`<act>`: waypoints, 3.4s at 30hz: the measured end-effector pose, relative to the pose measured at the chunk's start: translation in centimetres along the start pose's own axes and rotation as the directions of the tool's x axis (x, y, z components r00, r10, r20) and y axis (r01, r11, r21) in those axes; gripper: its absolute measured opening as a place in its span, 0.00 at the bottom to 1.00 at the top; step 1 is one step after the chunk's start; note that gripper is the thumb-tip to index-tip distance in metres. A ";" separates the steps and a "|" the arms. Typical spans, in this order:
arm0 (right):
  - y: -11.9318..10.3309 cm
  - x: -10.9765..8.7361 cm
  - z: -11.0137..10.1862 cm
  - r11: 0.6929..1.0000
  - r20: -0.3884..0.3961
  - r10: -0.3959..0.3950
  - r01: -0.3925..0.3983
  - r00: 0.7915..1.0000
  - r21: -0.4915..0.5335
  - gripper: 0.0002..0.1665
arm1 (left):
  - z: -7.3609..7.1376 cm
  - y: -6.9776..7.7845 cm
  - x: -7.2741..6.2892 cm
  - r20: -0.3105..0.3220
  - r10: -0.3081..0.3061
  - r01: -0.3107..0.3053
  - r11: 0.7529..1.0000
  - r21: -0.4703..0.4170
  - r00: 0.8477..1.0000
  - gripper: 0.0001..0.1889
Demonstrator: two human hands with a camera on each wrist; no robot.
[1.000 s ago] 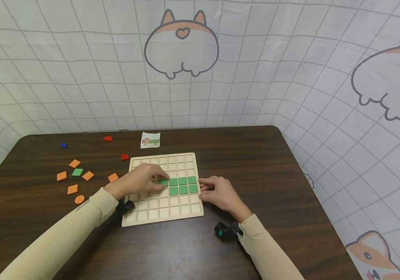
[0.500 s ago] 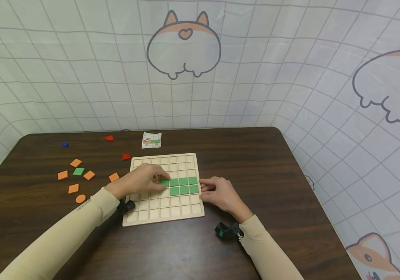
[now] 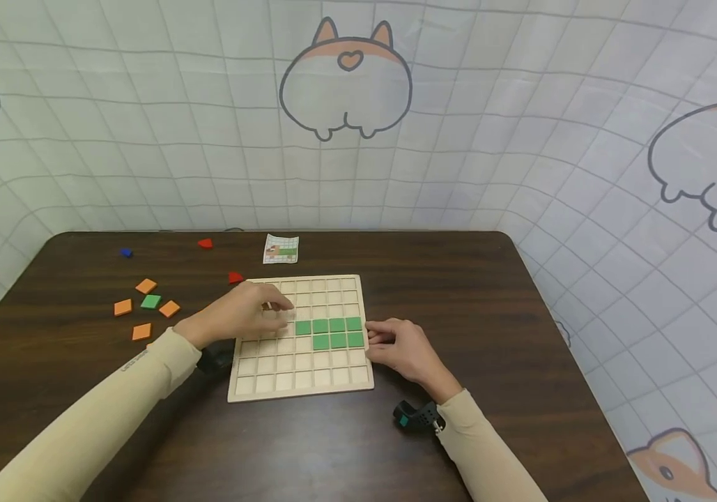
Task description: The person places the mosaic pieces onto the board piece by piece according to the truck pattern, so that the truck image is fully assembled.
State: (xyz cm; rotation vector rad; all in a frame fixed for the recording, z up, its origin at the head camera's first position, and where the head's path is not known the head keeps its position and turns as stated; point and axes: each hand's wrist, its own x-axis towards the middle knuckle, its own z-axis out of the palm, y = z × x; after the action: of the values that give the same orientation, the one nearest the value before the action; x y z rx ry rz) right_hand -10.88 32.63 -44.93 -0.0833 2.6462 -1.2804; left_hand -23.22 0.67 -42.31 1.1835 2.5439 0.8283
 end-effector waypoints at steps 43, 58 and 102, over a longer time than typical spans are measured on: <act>-0.1 -0.2 0.2 1.000 -0.012 -0.004 0.004 1.000 0.006 0.31 | -9.8 -12.4 -11.2 -0.033 -0.314 0.316 0.945 0.085 0.949 0.25; 0.0 -0.1 0.2 1.000 -0.013 0.001 -0.001 1.000 -0.003 0.32 | -9.8 -13.6 -12.2 -0.029 -0.323 0.324 0.939 0.115 0.946 0.21; -0.2 -0.1 0.0 1.000 -0.009 -0.011 0.011 1.000 -0.003 0.33 | -9.1 -8.7 -10.7 -0.102 -0.254 0.266 0.954 0.135 0.962 0.20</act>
State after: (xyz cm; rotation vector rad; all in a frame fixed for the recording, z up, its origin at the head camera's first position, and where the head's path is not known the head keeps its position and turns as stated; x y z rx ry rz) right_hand -10.78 32.51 -44.79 -0.0926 2.6594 -1.2832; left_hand -25.49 -15.58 -40.22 0.8373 2.7910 0.6493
